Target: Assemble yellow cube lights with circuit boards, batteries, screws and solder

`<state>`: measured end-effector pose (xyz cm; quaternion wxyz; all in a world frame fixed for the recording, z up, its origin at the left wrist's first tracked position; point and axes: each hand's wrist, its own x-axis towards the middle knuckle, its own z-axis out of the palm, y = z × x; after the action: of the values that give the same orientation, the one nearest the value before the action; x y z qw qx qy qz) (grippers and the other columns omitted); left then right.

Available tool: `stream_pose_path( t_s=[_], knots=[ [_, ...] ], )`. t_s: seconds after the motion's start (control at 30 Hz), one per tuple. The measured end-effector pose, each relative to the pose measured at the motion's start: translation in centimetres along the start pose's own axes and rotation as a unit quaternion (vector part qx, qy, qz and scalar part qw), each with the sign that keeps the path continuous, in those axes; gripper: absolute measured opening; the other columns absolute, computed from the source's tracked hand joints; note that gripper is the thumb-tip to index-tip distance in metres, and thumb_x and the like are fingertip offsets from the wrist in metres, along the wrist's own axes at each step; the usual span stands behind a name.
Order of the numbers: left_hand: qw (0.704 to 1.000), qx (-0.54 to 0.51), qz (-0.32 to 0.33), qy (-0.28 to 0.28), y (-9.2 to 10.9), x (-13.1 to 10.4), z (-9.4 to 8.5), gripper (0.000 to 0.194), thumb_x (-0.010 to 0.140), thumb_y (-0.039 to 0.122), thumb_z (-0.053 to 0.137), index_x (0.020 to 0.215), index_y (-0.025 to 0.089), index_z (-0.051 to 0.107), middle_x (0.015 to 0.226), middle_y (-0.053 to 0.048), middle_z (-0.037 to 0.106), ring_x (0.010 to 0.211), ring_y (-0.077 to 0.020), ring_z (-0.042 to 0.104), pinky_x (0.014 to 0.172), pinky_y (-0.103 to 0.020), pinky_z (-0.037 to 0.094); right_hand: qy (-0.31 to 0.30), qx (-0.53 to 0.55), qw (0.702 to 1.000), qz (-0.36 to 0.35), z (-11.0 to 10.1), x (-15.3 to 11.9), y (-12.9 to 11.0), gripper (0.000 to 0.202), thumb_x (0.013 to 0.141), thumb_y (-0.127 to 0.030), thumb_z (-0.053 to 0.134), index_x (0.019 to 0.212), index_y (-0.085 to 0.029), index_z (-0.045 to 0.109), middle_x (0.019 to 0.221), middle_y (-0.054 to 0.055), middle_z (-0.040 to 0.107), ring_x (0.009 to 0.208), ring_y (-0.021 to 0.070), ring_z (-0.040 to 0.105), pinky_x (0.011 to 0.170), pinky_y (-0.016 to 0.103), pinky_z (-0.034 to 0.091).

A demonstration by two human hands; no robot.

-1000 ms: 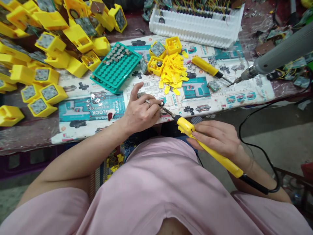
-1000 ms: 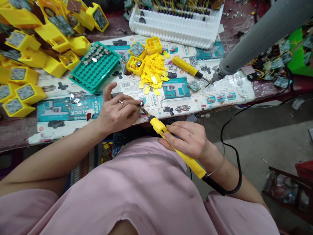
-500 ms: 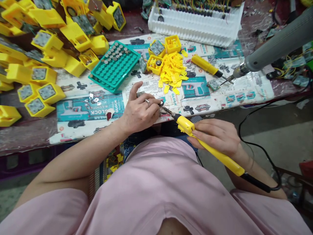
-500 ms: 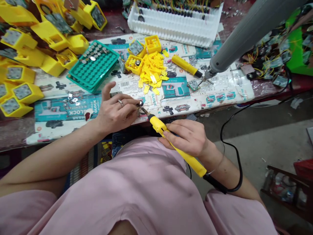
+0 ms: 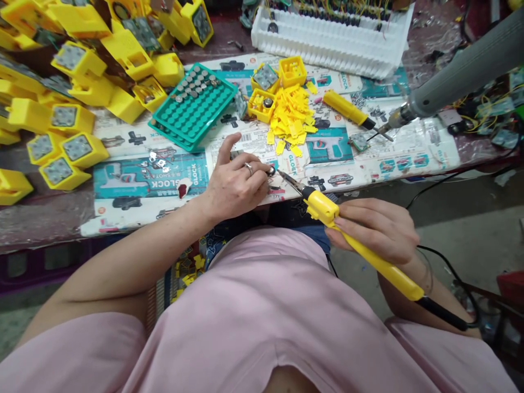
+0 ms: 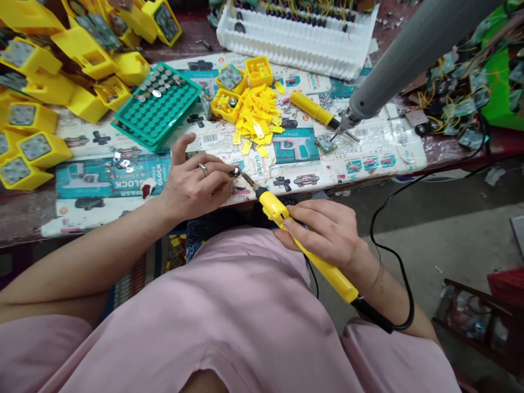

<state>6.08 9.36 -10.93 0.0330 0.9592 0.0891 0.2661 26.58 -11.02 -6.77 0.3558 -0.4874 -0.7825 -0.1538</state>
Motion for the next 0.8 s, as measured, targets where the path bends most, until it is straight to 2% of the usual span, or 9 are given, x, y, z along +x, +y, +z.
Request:
stream_pose_path(
  t_s=[0.17,0.37,0.6,0.8],
  knots=[
    [1.000,0.028,0.010,0.007,0.1,0.1,-0.1,0.018,0.085,0.017,0.058,0.068,0.021,0.055,0.087,0.005,0.076,0.082,-0.0166,0.069,0.110,-0.061,0.043,-0.014,0.023,0.999,0.036,0.0,-0.6,0.1,0.029,0.077,-0.018,0.079,0.102,-0.019,0.064,0.086,0.001,0.076,0.077,0.0148,0.072,0.074,0.027,0.063],
    [0.998,0.034,0.031,0.034,0.1,0.1,-0.1,0.016,0.084,0.015,0.059,0.069,0.022,0.058,0.086,0.004,0.076,0.082,-0.0167,0.068,0.111,-0.060,0.042,-0.003,0.025,0.999,0.028,0.2,-1.1,0.5,0.040,0.077,-0.019,0.079,0.114,-0.016,0.063,0.088,0.001,0.076,0.076,0.0147,0.071,0.074,0.026,0.063],
    [1.000,-0.009,0.013,0.015,0.0,0.1,-0.2,0.015,0.085,0.014,0.060,0.072,0.022,0.058,0.091,0.005,0.077,0.085,-0.0168,0.068,0.113,-0.060,0.039,-0.014,0.024,0.998,0.049,0.2,-1.2,0.3,0.037,0.080,-0.019,0.077,0.114,-0.016,0.062,0.091,0.002,0.077,0.079,0.0146,0.072,0.076,0.027,0.063],
    [1.000,-0.006,0.007,0.010,0.3,0.0,-0.7,0.013,0.085,0.016,0.060,0.075,0.024,0.060,0.094,0.005,0.077,0.088,-0.0184,0.069,0.115,-0.062,0.034,-0.005,0.026,0.998,0.053,0.3,-0.9,0.4,0.037,0.078,-0.022,0.079,0.112,-0.018,0.064,0.081,0.000,0.075,0.071,0.0140,0.072,0.069,0.025,0.062]
  ],
)
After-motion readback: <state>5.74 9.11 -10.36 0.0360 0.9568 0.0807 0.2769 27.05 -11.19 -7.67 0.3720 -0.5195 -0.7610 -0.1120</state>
